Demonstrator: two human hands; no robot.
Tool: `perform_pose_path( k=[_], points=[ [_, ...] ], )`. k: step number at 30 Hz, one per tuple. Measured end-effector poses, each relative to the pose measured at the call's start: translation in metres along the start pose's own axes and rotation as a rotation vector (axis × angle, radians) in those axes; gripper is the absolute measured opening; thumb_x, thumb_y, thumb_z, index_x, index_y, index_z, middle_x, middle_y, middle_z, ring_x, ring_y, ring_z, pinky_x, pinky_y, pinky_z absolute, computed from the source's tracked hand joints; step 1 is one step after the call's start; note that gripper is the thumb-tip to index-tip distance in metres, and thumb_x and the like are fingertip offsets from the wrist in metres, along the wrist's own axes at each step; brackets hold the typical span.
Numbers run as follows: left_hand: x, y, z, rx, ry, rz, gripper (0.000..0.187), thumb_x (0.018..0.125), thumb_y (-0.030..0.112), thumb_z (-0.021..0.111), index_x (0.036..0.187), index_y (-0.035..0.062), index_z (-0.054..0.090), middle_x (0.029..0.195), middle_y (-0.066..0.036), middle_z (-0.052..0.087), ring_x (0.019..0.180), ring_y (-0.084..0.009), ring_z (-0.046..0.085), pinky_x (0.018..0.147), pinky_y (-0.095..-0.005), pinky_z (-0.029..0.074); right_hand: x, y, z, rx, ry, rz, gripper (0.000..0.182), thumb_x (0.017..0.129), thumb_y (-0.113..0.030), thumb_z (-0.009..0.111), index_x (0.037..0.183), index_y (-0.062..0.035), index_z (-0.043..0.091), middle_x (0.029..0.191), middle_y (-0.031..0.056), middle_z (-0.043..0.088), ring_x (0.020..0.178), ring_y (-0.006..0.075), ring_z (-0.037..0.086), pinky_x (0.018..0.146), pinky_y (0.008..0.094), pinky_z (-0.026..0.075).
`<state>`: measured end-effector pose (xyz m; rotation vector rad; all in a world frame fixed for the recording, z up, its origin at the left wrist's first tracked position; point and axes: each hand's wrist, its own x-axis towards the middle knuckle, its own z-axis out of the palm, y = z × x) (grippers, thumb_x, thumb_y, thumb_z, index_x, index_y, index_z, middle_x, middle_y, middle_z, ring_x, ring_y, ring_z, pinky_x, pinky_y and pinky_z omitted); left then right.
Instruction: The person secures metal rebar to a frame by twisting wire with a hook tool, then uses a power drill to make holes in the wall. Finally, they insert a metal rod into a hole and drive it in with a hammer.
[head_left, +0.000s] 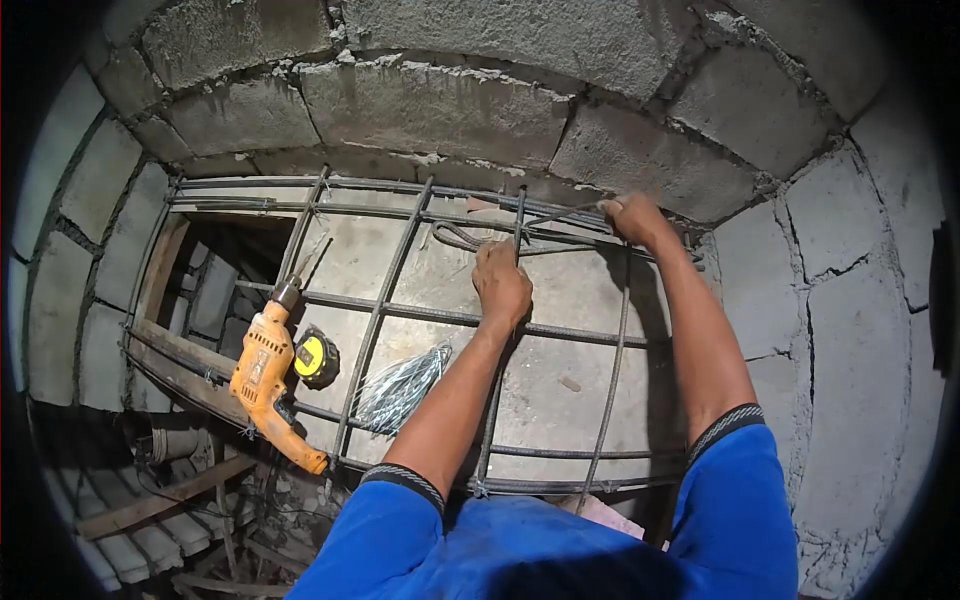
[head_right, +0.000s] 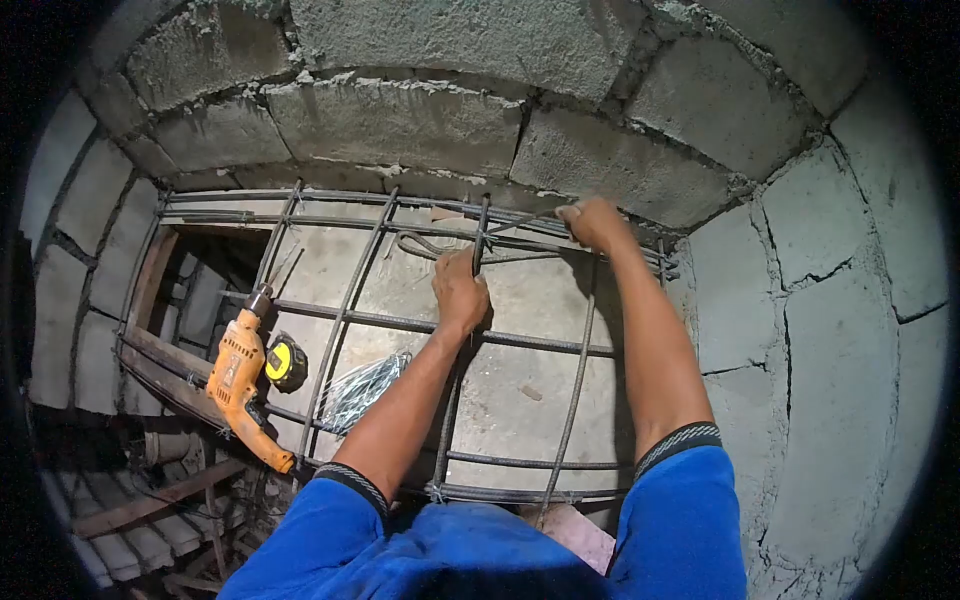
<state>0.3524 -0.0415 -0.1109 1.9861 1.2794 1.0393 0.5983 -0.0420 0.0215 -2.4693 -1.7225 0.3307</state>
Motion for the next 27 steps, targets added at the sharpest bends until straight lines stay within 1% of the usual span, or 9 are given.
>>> perform_pose_path(
  k=[3, 8, 14, 16, 17, 19, 20, 22, 27],
  points=[
    [0.002, 0.004, -0.001, 0.019, -0.012, -0.029, 0.044, 0.080, 0.003, 0.062, 0.124, -0.0004, 0.057, 0.122, -0.017, 0.060, 0.125, -0.0395, 0.045, 0.101, -0.0534, 0.037, -0.014, 0.029, 0.039, 0.206, -0.033, -0.031, 0.041, 0.096, -0.039, 0.055, 0.084, -0.0035, 0.072, 0.078, 0.0155, 0.072, 0.075, 0.0346, 0.068, 0.071, 0.0451, 0.051],
    [0.001, -0.001, 0.008, 0.004, 0.032, -0.030, 0.041, 0.083, 0.009, 0.065, 0.122, -0.0015, 0.059, 0.121, -0.020, 0.060, 0.123, -0.0392, 0.047, 0.100, -0.0529, 0.037, -0.056, 0.022, 0.081, 0.862, -0.006, 0.325, 0.043, 0.098, -0.033, 0.055, 0.069, -0.0029, 0.064, 0.058, 0.0064, 0.061, 0.047, 0.0146, 0.054, 0.048, 0.0325, 0.042],
    [0.006, -0.015, 0.018, 0.001, 0.179, 0.011, 0.036, 0.087, 0.017, 0.067, 0.116, -0.0044, 0.063, 0.111, -0.025, 0.063, 0.108, -0.0431, 0.054, 0.095, -0.0503, 0.042, -0.060, 0.008, 0.073, 0.855, 0.153, 0.296, 0.038, 0.096, -0.032, 0.059, 0.072, -0.0040, 0.064, 0.060, 0.0051, 0.059, 0.049, 0.0147, 0.056, 0.048, 0.0334, 0.043],
    [0.017, -0.009, 0.006, 0.054, 0.132, 0.016, 0.035, 0.087, 0.019, 0.066, 0.113, -0.0048, 0.064, 0.106, -0.026, 0.064, 0.102, -0.0437, 0.056, 0.093, -0.0499, 0.043, -0.044, 0.004, 0.059, 0.406, 0.745, 0.128, 0.039, 0.098, -0.034, 0.059, 0.076, -0.0026, 0.064, 0.062, 0.0043, 0.061, 0.052, 0.0125, 0.057, 0.049, 0.0316, 0.044],
    [0.024, -0.007, 0.003, 0.091, 0.071, 0.004, 0.037, 0.088, 0.023, 0.066, 0.112, -0.0050, 0.064, 0.105, -0.026, 0.065, 0.102, -0.0439, 0.057, 0.092, -0.0495, 0.044, -0.048, 0.003, 0.050, 0.410, 0.742, 0.136, 0.039, 0.098, -0.034, 0.059, 0.076, -0.0026, 0.064, 0.062, 0.0043, 0.061, 0.052, 0.0125, 0.057, 0.049, 0.0316, 0.044],
    [0.041, -0.001, 0.000, 0.186, -0.065, -0.080, 0.047, 0.088, 0.039, 0.065, 0.103, -0.0050, 0.069, 0.103, -0.027, 0.068, 0.101, -0.0441, 0.062, 0.087, -0.0493, 0.048, -0.078, -0.028, -0.014, 1.147, 0.641, 0.165, 0.040, 0.101, -0.036, 0.057, 0.080, -0.0024, 0.063, 0.065, 0.0028, 0.060, 0.055, 0.0110, 0.056, 0.049, 0.0290, 0.045],
    [0.055, 0.008, -0.005, 0.178, -0.060, -0.081, 0.047, 0.088, 0.039, 0.065, 0.103, -0.0050, 0.069, 0.103, -0.027, 0.068, 0.101, -0.0441, 0.062, 0.087, -0.0493, 0.048, -0.086, -0.031, -0.027, 1.140, 0.643, 0.159, 0.040, 0.101, -0.036, 0.057, 0.080, -0.0024, 0.063, 0.065, 0.0028, 0.060, 0.055, 0.0110, 0.056, 0.049, 0.0290, 0.045],
    [0.078, 0.020, -0.014, 0.230, -0.382, -0.324, 0.047, 0.084, 0.041, 0.071, 0.099, -0.0037, 0.071, 0.108, -0.028, 0.068, 0.106, -0.0427, 0.064, 0.088, -0.0485, 0.051, -0.109, -0.032, -0.034, 1.441, 0.535, 0.183, 0.037, 0.102, -0.035, 0.054, 0.084, -0.0031, 0.062, 0.067, 0.0019, 0.058, 0.055, 0.0100, 0.054, 0.048, 0.0266, 0.044],
    [0.099, 0.020, -0.009, 0.271, -0.463, -0.419, 0.044, 0.081, 0.038, 0.073, 0.102, -0.0010, 0.073, 0.112, -0.022, 0.070, 0.109, -0.0363, 0.067, 0.090, -0.0440, 0.053, -0.148, 0.005, -0.005, 1.431, 0.486, 0.244, 0.037, 0.101, -0.040, 0.056, 0.089, -0.0056, 0.060, 0.070, 0.0015, 0.057, 0.055, 0.0099, 0.053, 0.048, 0.0258, 0.045]
  ],
)
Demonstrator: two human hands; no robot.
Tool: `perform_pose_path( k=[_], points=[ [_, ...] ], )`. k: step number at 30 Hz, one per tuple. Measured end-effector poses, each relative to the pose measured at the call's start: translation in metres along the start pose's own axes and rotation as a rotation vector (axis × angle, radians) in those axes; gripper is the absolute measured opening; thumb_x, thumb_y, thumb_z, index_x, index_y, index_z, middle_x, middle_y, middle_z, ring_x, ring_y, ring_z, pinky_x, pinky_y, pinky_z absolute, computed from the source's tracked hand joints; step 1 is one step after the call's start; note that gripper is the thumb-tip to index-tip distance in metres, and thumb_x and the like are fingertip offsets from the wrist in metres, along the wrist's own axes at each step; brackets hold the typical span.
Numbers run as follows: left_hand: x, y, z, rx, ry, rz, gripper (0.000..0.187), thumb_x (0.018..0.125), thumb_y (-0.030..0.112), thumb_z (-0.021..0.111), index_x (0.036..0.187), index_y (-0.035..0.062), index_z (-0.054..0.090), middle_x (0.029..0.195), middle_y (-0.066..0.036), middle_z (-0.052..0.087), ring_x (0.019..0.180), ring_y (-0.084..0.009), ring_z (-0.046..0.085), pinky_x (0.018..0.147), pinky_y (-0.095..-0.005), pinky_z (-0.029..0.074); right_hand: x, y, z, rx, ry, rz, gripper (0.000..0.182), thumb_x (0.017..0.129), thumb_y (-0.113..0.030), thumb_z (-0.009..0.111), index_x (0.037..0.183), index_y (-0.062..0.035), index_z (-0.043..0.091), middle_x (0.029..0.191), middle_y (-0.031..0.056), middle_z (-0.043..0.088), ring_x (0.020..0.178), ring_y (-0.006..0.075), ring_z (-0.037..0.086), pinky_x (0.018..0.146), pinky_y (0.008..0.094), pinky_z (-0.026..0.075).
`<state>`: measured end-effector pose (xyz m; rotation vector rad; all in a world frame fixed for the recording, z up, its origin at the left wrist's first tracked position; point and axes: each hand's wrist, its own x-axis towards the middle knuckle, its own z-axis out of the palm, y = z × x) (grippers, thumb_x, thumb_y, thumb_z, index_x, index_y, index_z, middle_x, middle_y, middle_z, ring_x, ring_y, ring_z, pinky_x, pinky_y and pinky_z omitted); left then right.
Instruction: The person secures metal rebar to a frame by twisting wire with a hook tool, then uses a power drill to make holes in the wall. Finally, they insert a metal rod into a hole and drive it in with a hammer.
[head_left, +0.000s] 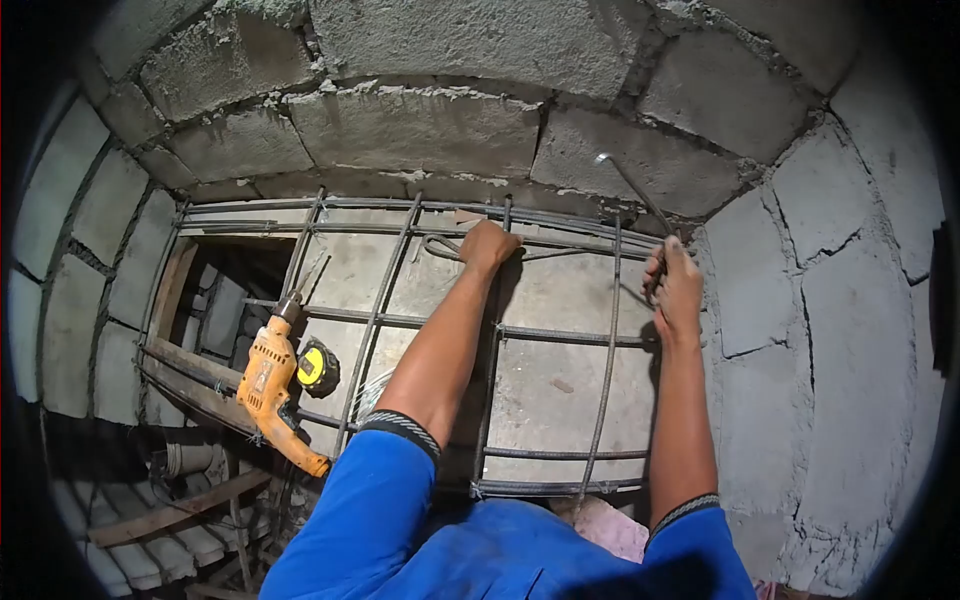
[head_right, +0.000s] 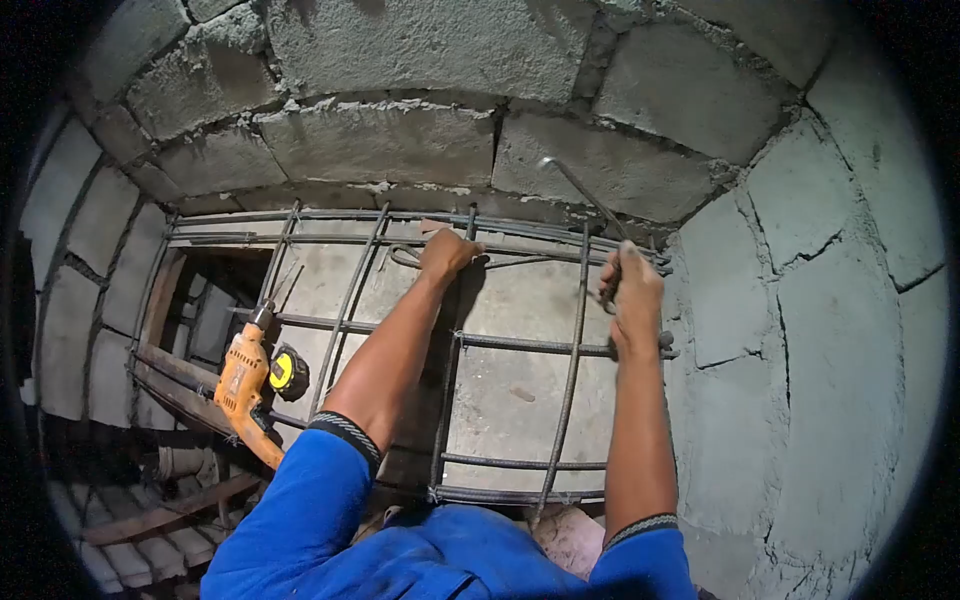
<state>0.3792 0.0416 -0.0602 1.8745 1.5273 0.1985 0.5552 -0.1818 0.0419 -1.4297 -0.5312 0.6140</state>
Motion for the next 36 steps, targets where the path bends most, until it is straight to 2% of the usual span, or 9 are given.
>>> perform_pose_path(
  k=[4, 10, 13, 15, 17, 21, 26, 31, 36],
  points=[
    [0.001, 0.007, 0.014, 0.056, 0.094, 0.042, 0.026, 0.080, 0.019, 0.066, 0.097, 0.0021, 0.076, 0.108, -0.020, 0.072, 0.103, -0.0353, 0.070, 0.084, -0.0432, 0.056, -0.015, 0.019, -0.028, 0.167, 0.036, 0.081, 0.037, 0.098, -0.045, 0.059, 0.093, -0.0083, 0.058, 0.070, 0.0005, 0.056, 0.056, 0.0113, 0.055, 0.049, 0.0265, 0.047],
    [-0.012, -0.010, 0.036, 0.253, 0.372, 0.152, 0.021, 0.084, 0.020, 0.065, 0.092, 0.0047, 0.075, 0.104, -0.021, 0.072, 0.101, -0.0338, 0.070, 0.085, -0.0427, 0.056, -0.043, 0.019, -0.020, 0.423, 0.071, 0.166, 0.034, 0.097, -0.045, 0.062, 0.094, -0.0110, 0.057, 0.070, -0.0017, 0.053, 0.057, 0.0126, 0.052, 0.050, 0.0302, 0.048],
    [-0.005, -0.037, -0.007, 0.169, -0.007, 0.328, 0.043, 0.081, 0.039, 0.070, 0.099, 0.0003, 0.073, 0.107, -0.025, 0.069, 0.099, -0.0401, 0.068, 0.085, -0.0464, 0.054, -0.061, 0.012, -0.028, 0.562, 0.043, 0.176, 0.031, 0.096, -0.041, 0.064, 0.092, -0.0118, 0.057, 0.069, -0.0028, 0.051, 0.056, 0.0113, 0.049, 0.048, 0.0298, 0.046],
    [-0.038, -0.052, -0.089, -0.108, -0.204, 0.429, 0.048, 0.086, 0.043, 0.070, 0.107, -0.0002, 0.070, 0.096, -0.016, 0.072, 0.086, -0.0255, 0.069, 0.074, -0.0384, 0.055, -0.066, 0.018, -0.047, 0.635, 0.021, 0.147, 0.029, 0.096, -0.040, 0.065, 0.091, -0.0122, 0.056, 0.069, -0.0032, 0.050, 0.054, 0.0101, 0.047, 0.047, 0.0285, 0.045],
    [-0.090, -0.073, -0.155, -0.187, -0.240, 0.395, 0.038, 0.089, 0.035, 0.071, 0.111, 0.0050, 0.070, 0.097, -0.008, 0.071, 0.082, -0.0169, 0.065, 0.068, -0.0311, 0.052, -0.069, 0.022, -0.066, 0.377, -0.238, 0.104, 0.028, 0.095, -0.035, 0.068, 0.087, -0.0120, 0.054, 0.066, -0.0043, 0.046, 0.051, 0.0072, 0.044, 0.042, 0.0249, 0.041],
    [-0.162, -0.118, -0.179, 0.036, -0.555, 0.334, 0.037, 0.086, 0.032, 0.073, 0.110, 0.0034, 0.071, 0.098, -0.010, 0.072, 0.085, -0.0203, 0.067, 0.074, -0.0350, 0.053, -0.085, 0.037, -0.058, 0.281, -0.215, 0.336, 0.028, 0.096, -0.032, 0.066, 0.084, -0.0119, 0.050, 0.061, -0.0068, 0.037, 0.046, 0.0043, 0.040, 0.038, 0.0218, 0.037],
    [-0.178, -0.148, -0.105, 0.246, -0.120, 0.380, 0.041, 0.085, 0.035, 0.072, 0.110, 0.0015, 0.069, 0.100, -0.020, 0.071, 0.094, -0.0386, 0.067, 0.082, -0.0441, 0.053, -0.109, 0.036, -0.004, 0.136, -0.280, 0.333, 0.027, 0.097, -0.032, 0.065, 0.088, -0.0109, 0.051, 0.062, -0.0071, 0.038, 0.047, 0.0034, 0.038, 0.039, 0.0213, 0.034],
    [-0.178, -0.158, -0.073, 0.471, -0.189, 0.322, 0.042, 0.078, 0.035, 0.076, 0.102, 0.0014, 0.069, 0.095, -0.021, 0.069, 0.093, -0.0404, 0.066, 0.082, -0.0468, 0.052, -0.123, 0.032, 0.031, 0.018, -0.448, 0.367, 0.020, 0.095, -0.029, 0.067, 0.091, -0.0115, 0.059, 0.064, -0.0070, 0.045, 0.051, 0.0035, 0.040, 0.044, 0.0216, 0.034],
    [-0.188, -0.176, -0.070, 0.195, -0.134, 0.412, 0.040, 0.075, 0.026, 0.079, 0.102, -0.0009, 0.067, 0.097, -0.021, 0.067, 0.092, -0.0362, 0.064, 0.083, -0.0419, 0.051, -0.129, 0.058, 0.061, -0.380, -0.608, -0.063, 0.025, 0.092, -0.028, 0.069, 0.097, -0.0032, 0.070, 0.070, -0.0012, 0.058, 0.062, 0.0098, 0.052, 0.058, 0.0268, 0.043]
  ],
)
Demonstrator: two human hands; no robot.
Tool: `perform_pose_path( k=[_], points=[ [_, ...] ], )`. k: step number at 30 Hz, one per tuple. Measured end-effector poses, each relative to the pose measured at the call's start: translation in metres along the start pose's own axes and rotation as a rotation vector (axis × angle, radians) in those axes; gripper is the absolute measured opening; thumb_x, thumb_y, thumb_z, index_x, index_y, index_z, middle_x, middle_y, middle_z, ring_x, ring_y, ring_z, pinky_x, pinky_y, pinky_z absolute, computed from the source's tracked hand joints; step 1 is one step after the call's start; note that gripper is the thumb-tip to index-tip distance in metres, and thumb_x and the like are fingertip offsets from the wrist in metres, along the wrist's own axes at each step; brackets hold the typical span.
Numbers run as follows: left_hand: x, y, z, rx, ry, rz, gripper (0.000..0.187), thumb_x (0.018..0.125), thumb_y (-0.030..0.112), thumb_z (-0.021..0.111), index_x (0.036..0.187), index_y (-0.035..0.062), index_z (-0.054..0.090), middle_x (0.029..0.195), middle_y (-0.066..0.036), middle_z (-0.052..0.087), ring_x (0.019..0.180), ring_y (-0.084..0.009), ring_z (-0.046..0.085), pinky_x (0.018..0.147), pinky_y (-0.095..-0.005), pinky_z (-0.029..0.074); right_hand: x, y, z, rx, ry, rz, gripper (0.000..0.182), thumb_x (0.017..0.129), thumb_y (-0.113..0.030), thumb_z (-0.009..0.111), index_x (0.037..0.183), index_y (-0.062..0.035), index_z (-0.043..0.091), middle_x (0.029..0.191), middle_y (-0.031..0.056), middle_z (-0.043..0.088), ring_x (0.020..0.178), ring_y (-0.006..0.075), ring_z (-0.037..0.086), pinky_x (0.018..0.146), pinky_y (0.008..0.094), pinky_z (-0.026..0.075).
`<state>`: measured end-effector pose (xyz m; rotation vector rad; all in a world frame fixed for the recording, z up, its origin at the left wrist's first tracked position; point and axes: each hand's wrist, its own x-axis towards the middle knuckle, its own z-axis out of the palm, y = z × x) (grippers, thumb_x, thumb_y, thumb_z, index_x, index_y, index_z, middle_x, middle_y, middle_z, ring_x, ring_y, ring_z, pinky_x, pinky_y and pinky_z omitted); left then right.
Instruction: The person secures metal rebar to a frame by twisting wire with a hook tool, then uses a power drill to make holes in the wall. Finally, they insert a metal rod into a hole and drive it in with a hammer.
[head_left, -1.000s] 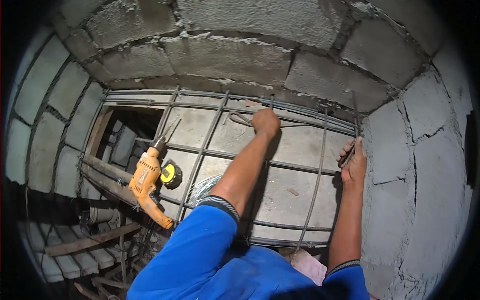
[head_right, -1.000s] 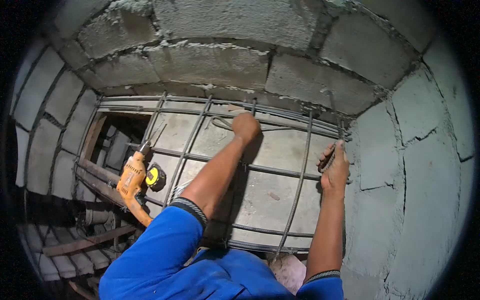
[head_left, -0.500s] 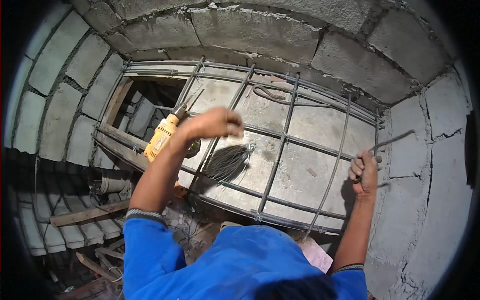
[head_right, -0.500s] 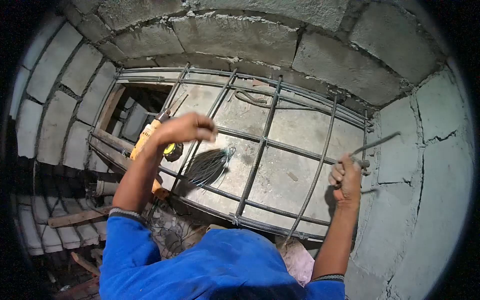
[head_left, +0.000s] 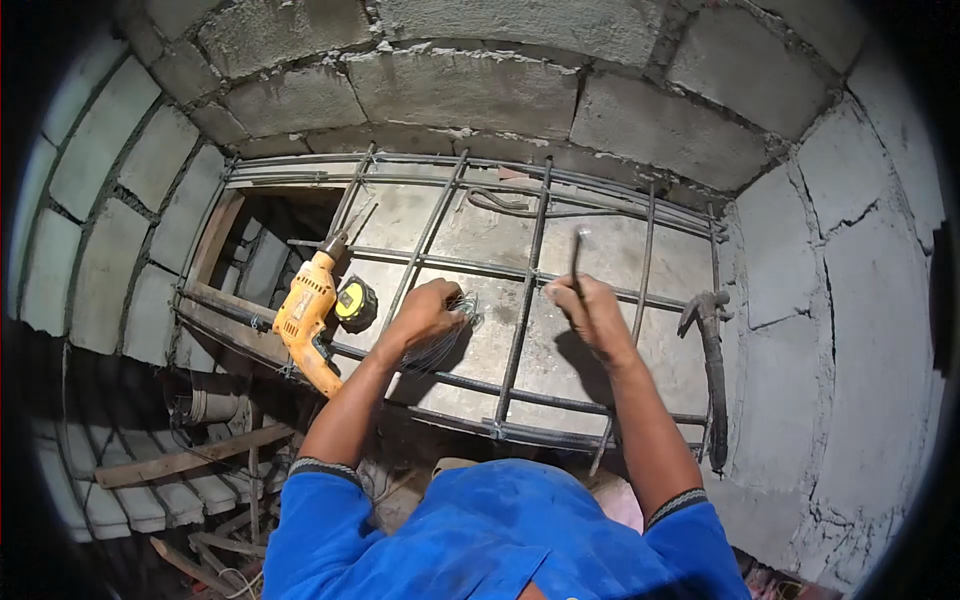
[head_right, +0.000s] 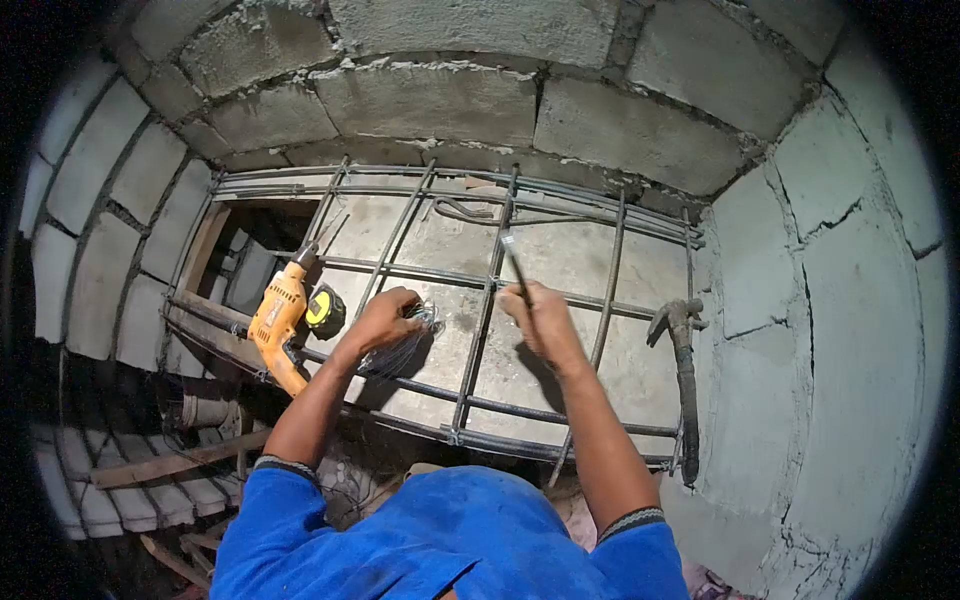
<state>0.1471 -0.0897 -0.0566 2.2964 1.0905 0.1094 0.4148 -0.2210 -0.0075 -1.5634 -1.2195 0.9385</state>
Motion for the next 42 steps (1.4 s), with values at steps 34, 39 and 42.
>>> perform_pose_path(
  k=[34, 39, 42],
  points=[
    [0.010, 0.032, -0.010, -0.742, -0.411, 0.133, 0.048, 0.082, 0.023, 0.079, 0.122, 0.0015, 0.063, 0.109, -0.005, 0.070, 0.101, -0.0132, 0.059, 0.093, -0.0306, 0.046, 0.018, 0.011, 0.062, -0.264, 0.271, -0.252, 0.023, 0.097, -0.017, 0.056, 0.095, 0.0050, 0.060, 0.080, 0.0273, 0.062, 0.076, 0.0452, 0.063, 0.066, 0.0471, 0.049],
    [0.007, 0.018, -0.040, -0.416, -0.622, 0.083, 0.051, 0.077, 0.032, 0.083, 0.113, 0.0017, 0.065, 0.103, -0.007, 0.071, 0.097, -0.0138, 0.061, 0.087, -0.0310, 0.048, 0.049, 0.002, -0.008, -0.046, 0.562, -0.108, 0.020, 0.101, -0.022, 0.056, 0.089, -0.0064, 0.060, 0.070, -0.0033, 0.051, 0.060, 0.0081, 0.046, 0.052, 0.0266, 0.036],
    [0.016, 0.009, -0.041, -0.307, -0.597, 0.053, 0.061, 0.075, 0.037, 0.084, 0.120, 0.0016, 0.063, 0.108, -0.013, 0.071, 0.099, -0.0215, 0.064, 0.087, -0.0350, 0.049, 0.041, -0.023, -0.037, -0.039, 0.525, -0.134, 0.020, 0.100, -0.022, 0.058, 0.089, -0.0057, 0.061, 0.070, -0.0050, 0.051, 0.061, 0.0061, 0.045, 0.053, 0.0251, 0.037]
  ],
)
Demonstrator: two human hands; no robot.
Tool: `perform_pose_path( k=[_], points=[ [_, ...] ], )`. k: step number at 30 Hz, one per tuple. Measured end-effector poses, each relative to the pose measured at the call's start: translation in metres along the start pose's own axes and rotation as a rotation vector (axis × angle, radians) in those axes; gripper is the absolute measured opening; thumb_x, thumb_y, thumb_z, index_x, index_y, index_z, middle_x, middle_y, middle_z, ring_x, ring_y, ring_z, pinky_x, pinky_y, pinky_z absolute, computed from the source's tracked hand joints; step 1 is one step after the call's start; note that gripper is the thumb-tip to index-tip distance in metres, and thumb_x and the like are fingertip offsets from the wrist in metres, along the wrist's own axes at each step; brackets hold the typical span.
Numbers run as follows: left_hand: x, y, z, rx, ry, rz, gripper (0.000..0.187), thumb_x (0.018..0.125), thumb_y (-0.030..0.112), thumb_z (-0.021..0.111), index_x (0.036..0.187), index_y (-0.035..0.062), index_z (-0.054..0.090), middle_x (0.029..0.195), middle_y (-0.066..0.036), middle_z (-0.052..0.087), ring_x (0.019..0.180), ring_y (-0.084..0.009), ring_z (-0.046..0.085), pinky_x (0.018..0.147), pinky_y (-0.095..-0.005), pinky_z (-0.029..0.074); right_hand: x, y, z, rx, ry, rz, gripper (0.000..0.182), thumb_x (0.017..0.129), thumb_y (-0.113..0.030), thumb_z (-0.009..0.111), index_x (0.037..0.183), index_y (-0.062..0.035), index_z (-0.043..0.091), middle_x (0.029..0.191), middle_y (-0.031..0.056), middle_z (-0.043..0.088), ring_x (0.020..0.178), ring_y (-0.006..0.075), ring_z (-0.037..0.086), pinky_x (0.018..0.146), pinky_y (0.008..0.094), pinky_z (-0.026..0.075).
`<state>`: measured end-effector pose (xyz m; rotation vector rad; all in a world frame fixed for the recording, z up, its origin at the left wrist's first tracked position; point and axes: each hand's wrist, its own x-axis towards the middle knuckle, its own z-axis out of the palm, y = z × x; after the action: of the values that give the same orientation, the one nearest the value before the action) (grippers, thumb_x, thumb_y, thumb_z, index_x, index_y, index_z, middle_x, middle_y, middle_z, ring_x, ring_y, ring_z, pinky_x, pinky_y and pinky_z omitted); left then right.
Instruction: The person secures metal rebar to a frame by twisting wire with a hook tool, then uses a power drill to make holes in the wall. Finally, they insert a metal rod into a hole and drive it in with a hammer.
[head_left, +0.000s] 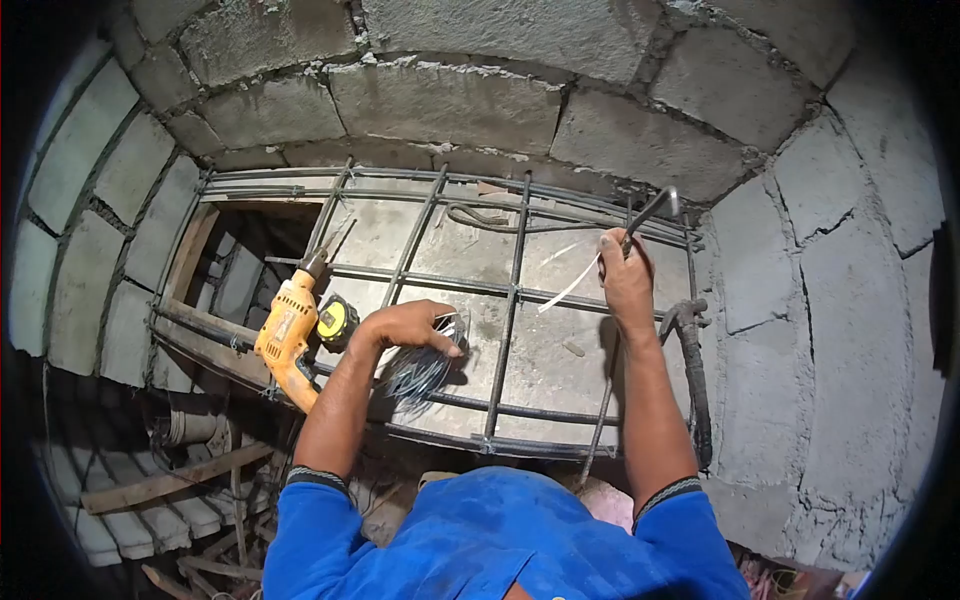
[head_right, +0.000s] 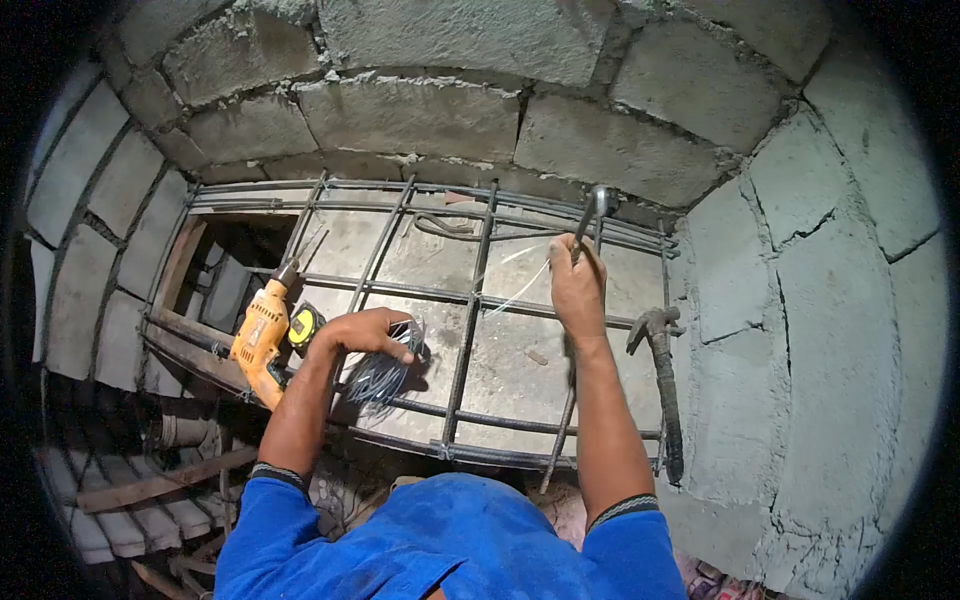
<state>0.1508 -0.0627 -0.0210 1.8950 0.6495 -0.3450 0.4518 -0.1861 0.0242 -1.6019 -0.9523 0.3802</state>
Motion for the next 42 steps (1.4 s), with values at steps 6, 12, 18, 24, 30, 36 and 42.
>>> perform_pose_path(
  k=[6, 12, 18, 24, 30, 36, 42],
  points=[
    [0.005, 0.064, -0.006, 0.126, 0.426, 0.150, 0.078, 0.084, 0.051, 0.073, 0.137, -0.0014, 0.051, 0.127, -0.026, 0.061, 0.122, -0.0344, 0.058, 0.099, -0.0426, 0.048, -0.022, -0.033, -0.009, -0.130, -0.424, -0.075, 0.019, 0.095, -0.020, 0.063, 0.095, -0.0003, 0.062, 0.080, 0.0061, 0.062, 0.073, 0.0151, 0.058, 0.069, 0.0292, 0.048],
    [0.039, 0.118, 0.054, -0.738, 0.338, 0.327, 0.035, 0.100, 0.039, 0.057, 0.103, 0.0048, 0.065, 0.074, -0.001, 0.064, 0.060, -0.0088, 0.058, 0.055, -0.0233, 0.045, -0.034, -0.024, 0.011, -0.083, -0.285, -0.264, 0.017, 0.093, -0.014, 0.064, 0.101, 0.0013, 0.063, 0.087, 0.0130, 0.066, 0.082, 0.0229, 0.065, 0.076, 0.0336, 0.052],
    [0.077, 0.110, 0.085, -1.024, 0.941, 0.388, 0.043, 0.104, 0.037, 0.045, 0.120, 0.0004, 0.060, 0.084, -0.003, 0.065, 0.069, -0.0075, 0.053, 0.060, -0.0224, 0.041, -0.085, -0.009, 0.019, 0.089, -0.369, 0.230, 0.027, 0.098, -0.022, 0.061, 0.112, 0.0008, 0.066, 0.084, 0.0091, 0.069, 0.077, 0.0174, 0.066, 0.069, 0.0314, 0.052],
    [0.087, 0.100, 0.087, -1.533, 0.768, 0.539, 0.053, 0.106, 0.046, 0.038, 0.124, -0.0008, 0.054, 0.081, -0.005, 0.057, 0.077, -0.0157, 0.055, 0.072, -0.0310, 0.048, -0.108, 0.011, 0.041, 0.186, -0.291, 0.330, 0.027, 0.099, -0.023, 0.058, 0.099, 0.0024, 0.065, 0.076, 0.0060, 0.065, 0.064, 0.0107, 0.059, 0.059, 0.0273, 0.049],
    [0.091, 0.087, 0.093, -1.463, 0.887, 0.566, 0.043, 0.105, 0.045, 0.039, 0.094, 0.0068, 0.053, 0.074, -0.003, 0.053, 0.068, -0.0150, 0.051, 0.064, -0.0311, 0.045, -0.113, 0.000, 0.037, 0.401, -0.352, 0.500, 0.033, 0.102, -0.030, 0.055, 0.106, 0.0018, 0.065, 0.076, 0.0041, 0.063, 0.055, 0.0077, 0.054, 0.046, 0.0235, 0.044],
    [0.084, 0.096, 0.102, -0.801, 1.256, 0.316, 0.047, 0.107, 0.035, 0.032, 0.076, 0.0030, 0.048, 0.065, -0.009, 0.048, 0.059, -0.0205, 0.045, 0.058, -0.0350, 0.040, -0.131, 0.014, 0.039, 0.120, -0.366, 0.393, 0.034, 0.101, -0.030, 0.057, 0.110, 0.0017, 0.064, 0.070, 0.0013, 0.056, 0.053, 0.0084, 0.050, 0.048, 0.0262, 0.044],
    [0.058, 0.086, 0.106, -1.187, 0.534, 0.509, 0.038, 0.105, 0.040, 0.044, 0.101, 0.0045, 0.058, 0.089, -0.002, 0.057, 0.079, -0.0125, 0.051, 0.072, -0.0260, 0.043, -0.120, 0.003, 0.011, 0.427, -0.451, 0.604, 0.027, 0.100, -0.027, 0.059, 0.101, -0.0007, 0.062, 0.065, -0.0015, 0.050, 0.049, 0.0074, 0.044, 0.046, 0.0257, 0.041]
  ],
)
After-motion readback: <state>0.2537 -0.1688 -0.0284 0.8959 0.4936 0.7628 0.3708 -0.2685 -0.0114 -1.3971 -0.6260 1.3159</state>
